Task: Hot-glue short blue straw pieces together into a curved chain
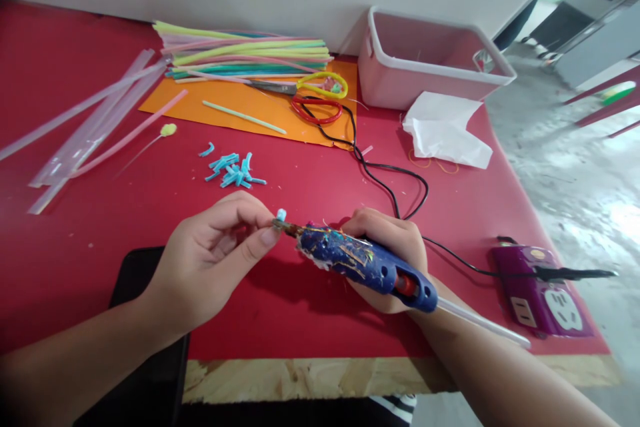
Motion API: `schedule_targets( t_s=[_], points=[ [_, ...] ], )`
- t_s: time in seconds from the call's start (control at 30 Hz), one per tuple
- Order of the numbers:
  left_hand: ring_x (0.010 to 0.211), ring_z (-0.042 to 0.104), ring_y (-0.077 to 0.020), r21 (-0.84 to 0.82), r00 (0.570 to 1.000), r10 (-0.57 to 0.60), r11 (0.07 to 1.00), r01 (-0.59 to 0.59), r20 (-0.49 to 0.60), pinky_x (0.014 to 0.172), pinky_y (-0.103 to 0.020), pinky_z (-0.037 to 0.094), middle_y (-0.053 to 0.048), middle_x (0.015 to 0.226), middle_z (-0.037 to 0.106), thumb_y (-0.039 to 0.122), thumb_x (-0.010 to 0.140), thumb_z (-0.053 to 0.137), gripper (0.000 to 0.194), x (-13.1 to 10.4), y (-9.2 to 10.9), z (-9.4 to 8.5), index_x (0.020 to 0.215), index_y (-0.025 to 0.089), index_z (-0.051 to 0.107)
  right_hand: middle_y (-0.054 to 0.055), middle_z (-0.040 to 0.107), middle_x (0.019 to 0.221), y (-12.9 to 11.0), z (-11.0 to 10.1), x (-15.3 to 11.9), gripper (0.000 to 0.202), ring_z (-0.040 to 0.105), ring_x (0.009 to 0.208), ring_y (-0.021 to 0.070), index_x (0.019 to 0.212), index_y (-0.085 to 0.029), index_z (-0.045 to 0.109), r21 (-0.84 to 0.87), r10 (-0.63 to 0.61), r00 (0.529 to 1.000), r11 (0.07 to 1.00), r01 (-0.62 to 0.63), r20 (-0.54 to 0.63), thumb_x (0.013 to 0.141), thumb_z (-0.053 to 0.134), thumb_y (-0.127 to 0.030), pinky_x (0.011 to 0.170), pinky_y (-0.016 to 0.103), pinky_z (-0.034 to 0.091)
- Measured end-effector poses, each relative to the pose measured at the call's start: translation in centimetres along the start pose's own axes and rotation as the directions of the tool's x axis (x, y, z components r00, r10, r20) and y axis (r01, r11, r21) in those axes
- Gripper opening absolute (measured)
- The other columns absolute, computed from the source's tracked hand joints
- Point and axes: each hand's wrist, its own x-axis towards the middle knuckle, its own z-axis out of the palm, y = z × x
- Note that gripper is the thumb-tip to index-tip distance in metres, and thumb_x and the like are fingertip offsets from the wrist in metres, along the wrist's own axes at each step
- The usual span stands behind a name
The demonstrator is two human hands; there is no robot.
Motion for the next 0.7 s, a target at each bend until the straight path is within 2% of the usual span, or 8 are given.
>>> schedule_targets(
  t_s=[0.1,0.2,0.43,0.7],
  points=[
    [0.073,0.057,-0.0131,0.02,0.997,0.073,0.997,-0.073,-0.007,0.052,-0.023,0.041,-0.001,0.08,0.06,0.021,0.092,0.068,0.009,-0.11,-0.29,-0.01,0.084,0.018,0.067,0.001,0.066,0.073,-0.18,0.0,0.02,0.014,0.061,0.057,0.0154,0.09,-0.023,0.063,-0.009,0.024,1.0,1.0,-0.024,-0.004,0.079,0.067,-0.015,0.052,0.03,0.049],
    [0.073,0.057,-0.0128,0.039,0.995,0.099,0.994,-0.099,-0.005,0.054,-0.023,0.042,-0.001,0.081,0.059,0.02,0.092,0.067,0.007,-0.09,-0.48,0.0,0.086,0.018,0.067,0.001,0.065,0.072,-0.29,0.02,0.05,0.013,0.059,0.056,0.0145,0.088,-0.023,0.063,-0.009,0.029,1.0,1.0,-0.029,-0.006,0.079,0.067,-0.014,0.051,0.029,0.047],
    [0.075,0.058,-0.0131,0.069,0.99,0.138,0.988,-0.137,0.001,0.055,-0.024,0.043,-0.002,0.084,0.06,0.019,0.093,0.067,0.006,0.05,-0.6,-0.03,0.088,0.018,0.069,-0.001,0.062,0.071,-0.18,0.06,-0.12,0.013,0.055,0.056,0.0131,0.087,-0.024,0.061,0.006,0.022,0.999,1.0,-0.022,-0.023,0.08,0.067,-0.014,0.05,0.028,0.045],
    [0.075,0.059,-0.0132,0.072,0.987,0.161,0.984,-0.16,-0.004,0.057,-0.024,0.045,-0.001,0.084,0.059,0.019,0.093,0.069,0.006,-0.04,-0.67,-0.04,0.087,0.018,0.069,-0.001,0.063,0.07,-0.31,0.15,-0.09,0.016,0.057,0.057,0.0143,0.087,-0.024,0.062,0.008,0.001,0.999,1.0,-0.001,-0.047,0.08,0.067,-0.011,0.052,0.03,0.047]
  ],
)
